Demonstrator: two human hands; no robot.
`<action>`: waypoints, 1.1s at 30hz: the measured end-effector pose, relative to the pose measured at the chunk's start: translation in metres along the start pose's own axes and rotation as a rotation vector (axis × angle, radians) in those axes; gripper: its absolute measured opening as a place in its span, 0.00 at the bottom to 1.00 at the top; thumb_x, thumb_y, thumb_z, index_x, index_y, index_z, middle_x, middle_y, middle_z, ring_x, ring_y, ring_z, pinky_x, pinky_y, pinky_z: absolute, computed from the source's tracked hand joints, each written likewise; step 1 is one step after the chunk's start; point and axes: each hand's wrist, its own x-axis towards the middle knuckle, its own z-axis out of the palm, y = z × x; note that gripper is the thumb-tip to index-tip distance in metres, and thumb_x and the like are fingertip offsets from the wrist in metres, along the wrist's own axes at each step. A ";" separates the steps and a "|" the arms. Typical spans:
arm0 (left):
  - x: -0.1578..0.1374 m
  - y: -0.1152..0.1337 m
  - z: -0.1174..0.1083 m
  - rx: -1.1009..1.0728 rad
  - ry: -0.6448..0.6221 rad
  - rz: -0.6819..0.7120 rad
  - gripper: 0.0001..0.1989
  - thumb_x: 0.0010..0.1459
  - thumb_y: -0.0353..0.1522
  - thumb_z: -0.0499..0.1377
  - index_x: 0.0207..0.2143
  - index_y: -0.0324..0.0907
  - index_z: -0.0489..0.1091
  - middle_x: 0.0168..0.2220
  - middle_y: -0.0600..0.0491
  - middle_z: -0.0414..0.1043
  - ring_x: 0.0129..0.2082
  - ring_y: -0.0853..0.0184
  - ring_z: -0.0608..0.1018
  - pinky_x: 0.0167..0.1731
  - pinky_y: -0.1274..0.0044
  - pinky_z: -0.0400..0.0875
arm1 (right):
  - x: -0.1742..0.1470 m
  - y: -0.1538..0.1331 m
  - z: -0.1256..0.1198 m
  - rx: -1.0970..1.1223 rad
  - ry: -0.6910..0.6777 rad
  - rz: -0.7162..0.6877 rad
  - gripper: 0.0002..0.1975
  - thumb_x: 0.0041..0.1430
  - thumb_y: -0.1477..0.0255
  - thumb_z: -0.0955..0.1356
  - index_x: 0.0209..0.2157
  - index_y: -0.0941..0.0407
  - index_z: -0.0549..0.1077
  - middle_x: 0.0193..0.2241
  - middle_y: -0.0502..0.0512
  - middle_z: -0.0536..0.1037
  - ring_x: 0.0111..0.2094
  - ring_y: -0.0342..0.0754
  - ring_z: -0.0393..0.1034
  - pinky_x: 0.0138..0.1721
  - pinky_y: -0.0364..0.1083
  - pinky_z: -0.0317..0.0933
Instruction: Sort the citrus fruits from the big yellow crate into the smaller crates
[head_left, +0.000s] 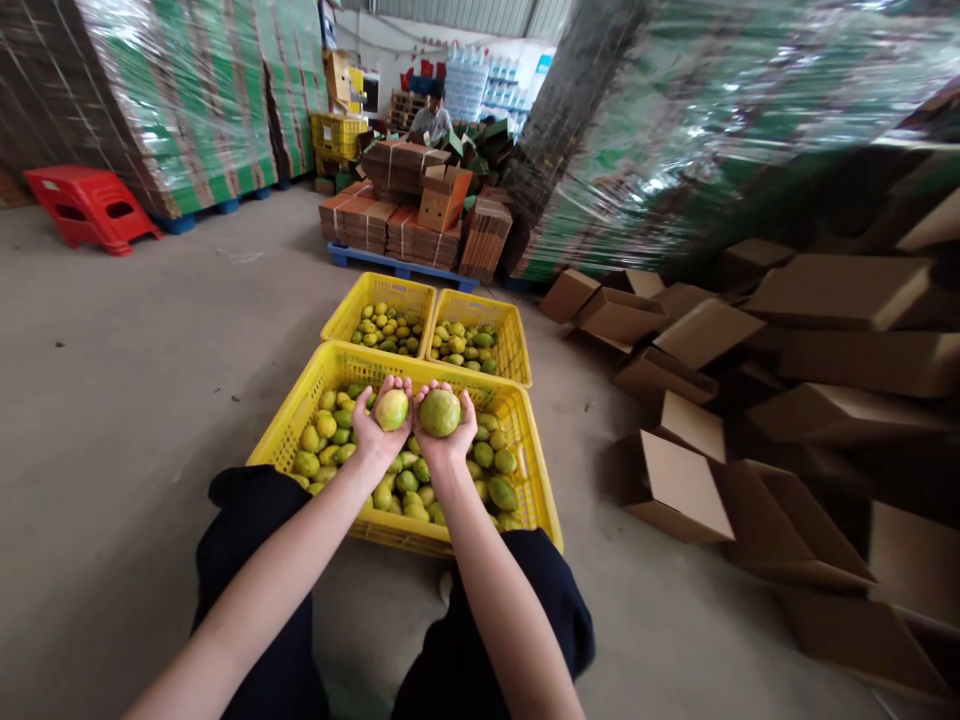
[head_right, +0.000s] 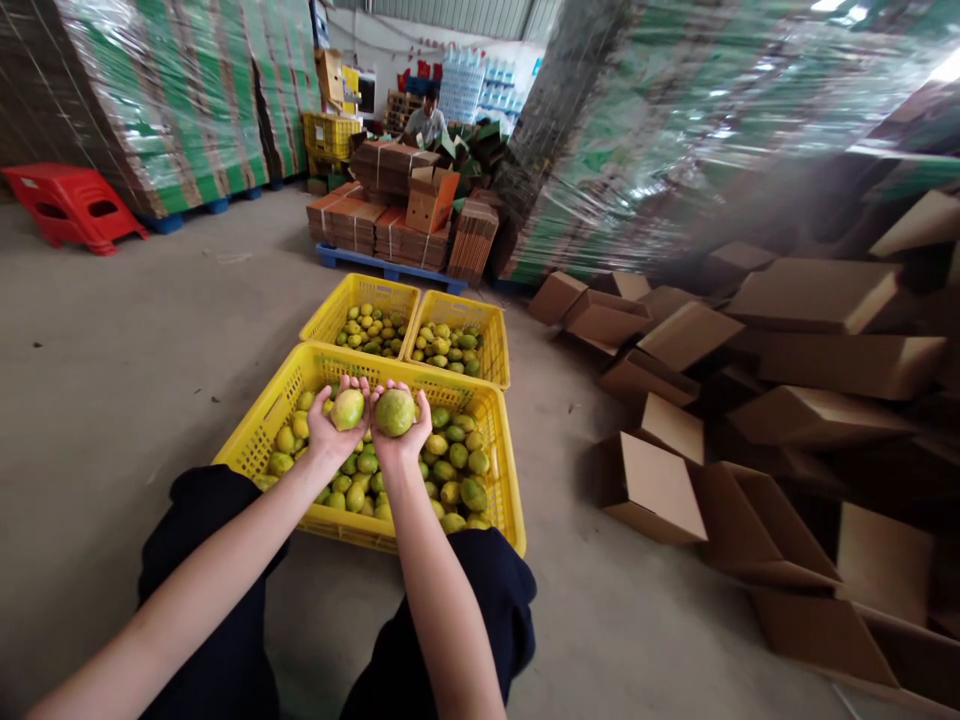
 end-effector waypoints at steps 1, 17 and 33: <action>0.000 0.000 0.000 -0.010 0.012 -0.001 0.16 0.63 0.36 0.46 0.32 0.42 0.71 0.32 0.49 0.76 0.42 0.68 0.78 0.44 0.77 0.75 | -0.001 0.001 0.000 -0.004 0.008 0.003 0.09 0.57 0.65 0.64 0.31 0.56 0.72 0.27 0.53 0.78 0.32 0.46 0.73 0.37 0.45 0.72; -0.002 -0.005 0.008 -0.128 0.073 -0.025 0.12 0.59 0.29 0.49 0.31 0.36 0.70 0.32 0.44 0.75 0.41 0.61 0.80 0.42 0.71 0.77 | -0.003 -0.008 0.007 -0.129 0.158 0.034 0.15 0.62 0.60 0.60 0.42 0.56 0.67 0.31 0.56 0.76 0.36 0.52 0.75 0.38 0.56 0.74; -0.026 0.017 0.021 0.064 -0.192 -0.007 0.16 0.59 0.35 0.55 0.18 0.42 0.60 0.24 0.55 0.64 0.25 0.74 0.73 0.27 0.84 0.74 | -0.029 -0.017 0.021 -0.645 -0.561 -0.219 0.12 0.53 0.60 0.69 0.28 0.55 0.70 0.29 0.51 0.76 0.29 0.47 0.72 0.26 0.44 0.68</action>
